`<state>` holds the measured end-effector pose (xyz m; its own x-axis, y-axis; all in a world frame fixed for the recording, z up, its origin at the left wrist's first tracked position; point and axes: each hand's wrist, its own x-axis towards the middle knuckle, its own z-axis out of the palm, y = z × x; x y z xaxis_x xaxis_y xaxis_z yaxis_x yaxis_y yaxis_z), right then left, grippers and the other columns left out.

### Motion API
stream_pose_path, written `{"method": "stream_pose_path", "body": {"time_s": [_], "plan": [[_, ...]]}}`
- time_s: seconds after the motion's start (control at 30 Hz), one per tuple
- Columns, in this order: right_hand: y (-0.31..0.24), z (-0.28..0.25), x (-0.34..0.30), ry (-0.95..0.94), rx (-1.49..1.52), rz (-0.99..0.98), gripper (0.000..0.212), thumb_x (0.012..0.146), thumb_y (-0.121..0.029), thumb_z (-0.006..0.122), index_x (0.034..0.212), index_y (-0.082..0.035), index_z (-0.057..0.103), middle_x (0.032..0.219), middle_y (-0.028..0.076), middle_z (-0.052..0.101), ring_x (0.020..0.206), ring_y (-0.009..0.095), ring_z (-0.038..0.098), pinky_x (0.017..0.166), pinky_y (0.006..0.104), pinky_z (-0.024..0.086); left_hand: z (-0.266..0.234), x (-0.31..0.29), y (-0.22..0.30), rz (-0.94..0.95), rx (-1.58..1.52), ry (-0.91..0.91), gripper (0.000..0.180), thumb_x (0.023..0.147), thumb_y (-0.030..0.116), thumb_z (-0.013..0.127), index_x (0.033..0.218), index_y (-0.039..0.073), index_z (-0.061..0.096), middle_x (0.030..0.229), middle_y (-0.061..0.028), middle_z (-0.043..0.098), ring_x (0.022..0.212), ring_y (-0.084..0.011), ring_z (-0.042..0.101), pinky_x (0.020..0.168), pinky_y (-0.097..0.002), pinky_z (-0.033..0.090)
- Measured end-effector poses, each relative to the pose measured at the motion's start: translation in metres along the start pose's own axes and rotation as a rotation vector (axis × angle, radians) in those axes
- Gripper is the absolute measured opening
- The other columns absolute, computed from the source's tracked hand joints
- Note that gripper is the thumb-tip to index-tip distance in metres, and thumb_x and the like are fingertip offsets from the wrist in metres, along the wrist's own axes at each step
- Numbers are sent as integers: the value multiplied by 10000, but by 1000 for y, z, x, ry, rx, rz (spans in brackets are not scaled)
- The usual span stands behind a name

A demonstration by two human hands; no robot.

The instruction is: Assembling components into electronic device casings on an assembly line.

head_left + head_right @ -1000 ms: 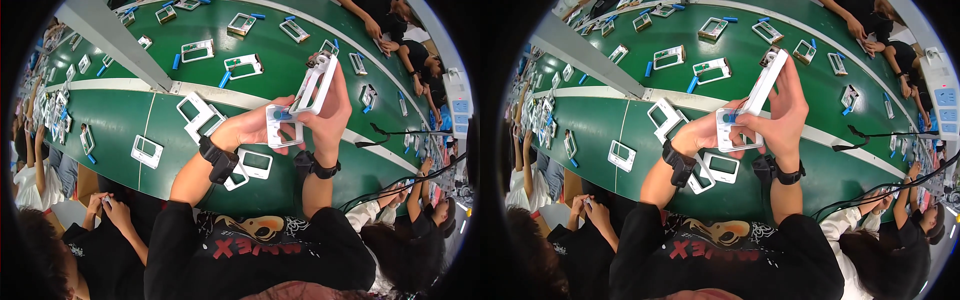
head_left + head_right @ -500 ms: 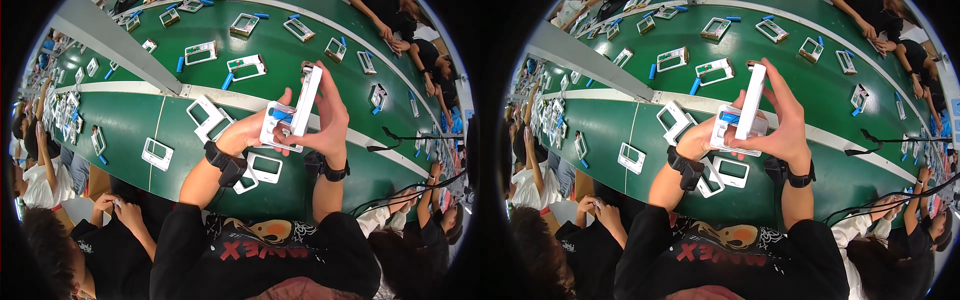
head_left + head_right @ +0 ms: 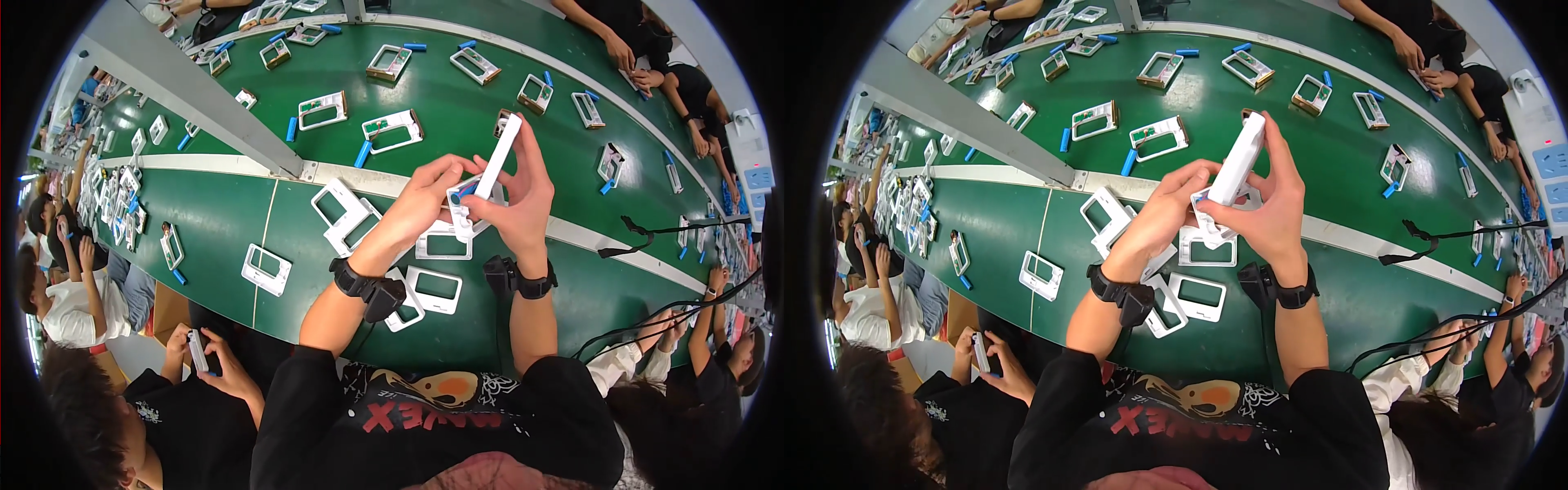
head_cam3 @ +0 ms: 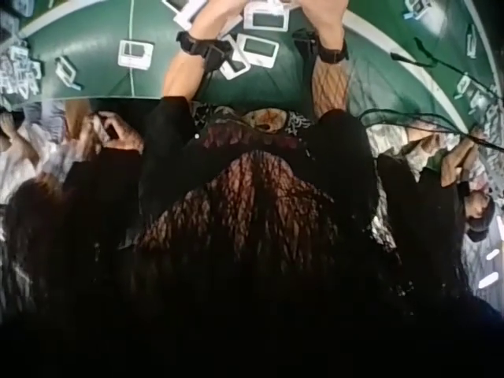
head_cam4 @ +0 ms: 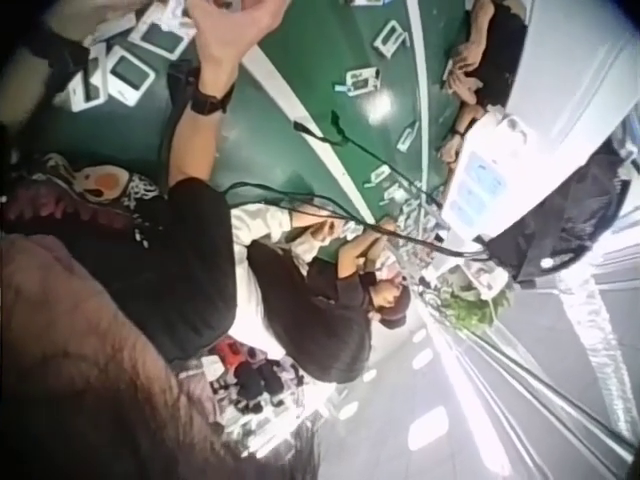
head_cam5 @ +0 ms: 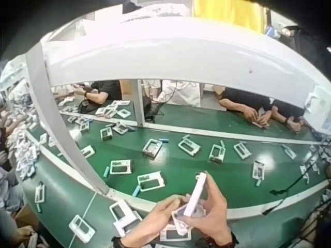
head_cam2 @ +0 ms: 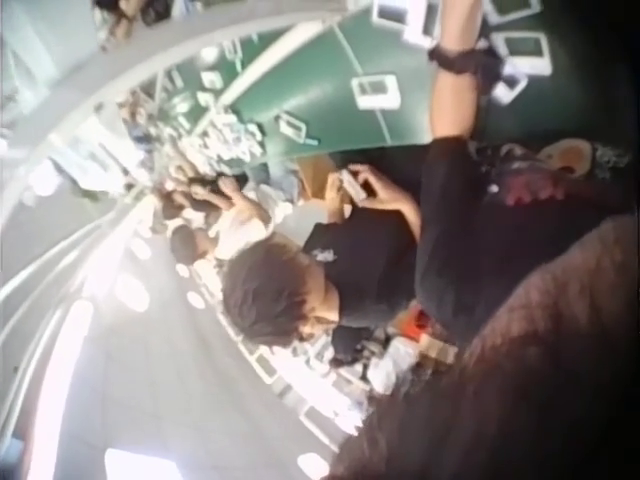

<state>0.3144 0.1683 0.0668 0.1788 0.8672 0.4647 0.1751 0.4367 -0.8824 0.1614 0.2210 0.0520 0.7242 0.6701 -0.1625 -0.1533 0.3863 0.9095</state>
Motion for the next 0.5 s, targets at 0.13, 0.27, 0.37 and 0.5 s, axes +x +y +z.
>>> {"method": "stream_pose_path", "body": {"time_s": [0.13,0.27,0.37,0.5], "plan": [[-4,1,-2,57,31,-64,1072,577,-36,874,1468,38,282,1460,196,370,1306,276,445,949,433,536,16,0,-13,-78,-467,-62,445,1049,335,355,1349,18,446,1239,-147,596,1036,-222,649,860,-399,559],[-4,0,-3,14,55,-112,1080,576,-39,875,1468,51,272,1474,205,349,1312,281,440,962,451,526,23,-6,-16,-198,-783,-162,494,1052,369,315,1380,14,416,1327,-172,527,1105,-266,616,958,-465,507],[-4,2,-6,13,98,-136,1082,572,-32,874,1467,54,272,1473,210,352,1312,288,441,972,463,518,27,-11,-15,-241,-785,-107,505,1048,369,303,1394,12,392,1326,-192,523,1092,-288,622,945,-473,511],[-11,0,-6,44,308,-62,1047,605,-79,866,1465,49,282,1450,210,390,1300,297,457,980,480,511,19,-18,-4,-229,-691,-221,492,1031,327,346,1410,15,367,1302,-202,532,1081,-300,628,914,-460,525]]}}
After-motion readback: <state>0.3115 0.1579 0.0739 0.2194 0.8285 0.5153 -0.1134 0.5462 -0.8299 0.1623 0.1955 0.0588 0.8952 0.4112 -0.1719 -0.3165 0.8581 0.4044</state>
